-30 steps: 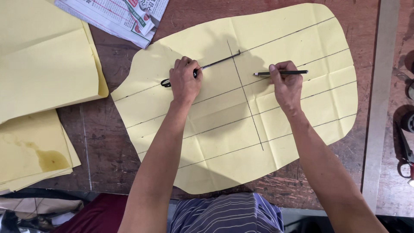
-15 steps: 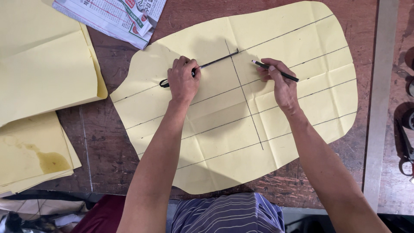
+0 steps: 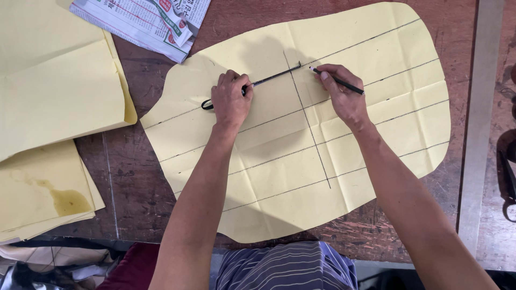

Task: The person uses a measuring tape and a pencil to mark vertical lines on a large piece of yellow fabric. They then use a long ruler to draw horizontal lines across the fabric, creating a grid pattern. The person continues to measure and mark the fabric with precision.

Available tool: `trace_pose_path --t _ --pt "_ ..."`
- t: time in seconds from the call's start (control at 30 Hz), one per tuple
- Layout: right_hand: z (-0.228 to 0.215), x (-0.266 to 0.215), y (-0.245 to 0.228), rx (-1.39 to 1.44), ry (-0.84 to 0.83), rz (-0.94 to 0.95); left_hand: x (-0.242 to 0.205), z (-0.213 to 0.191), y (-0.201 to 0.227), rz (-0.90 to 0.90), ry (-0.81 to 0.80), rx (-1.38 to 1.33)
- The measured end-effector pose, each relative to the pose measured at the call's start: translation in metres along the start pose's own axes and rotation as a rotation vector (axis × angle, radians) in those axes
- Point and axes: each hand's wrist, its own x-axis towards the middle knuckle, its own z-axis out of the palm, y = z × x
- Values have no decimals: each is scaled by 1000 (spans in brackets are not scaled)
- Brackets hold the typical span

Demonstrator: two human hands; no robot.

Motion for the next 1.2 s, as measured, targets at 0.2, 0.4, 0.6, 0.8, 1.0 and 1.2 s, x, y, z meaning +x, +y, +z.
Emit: trace_pose_path --t 0.2,0.4,0.6,0.8,1.0,1.2 --pt "2 8 -1 -33 -16 -18 1 1 1 -16 -10 4" --pt "2 11 4 -57 -46 -58 1 0 1 -23 -18 -6" --pt "3 13 6 -154 -69 -70 0 -3 3 -29 -20 -11" --pt "3 14 3 -218 -70 -53 1 -3 5 -54 -42 -4" --pt "5 14 3 -299 -51 -83 0 -3 4 -31 -27 -5" --pt "5 14 7 -294 -50 -171 -1 -3 4 -24 -21 -10"
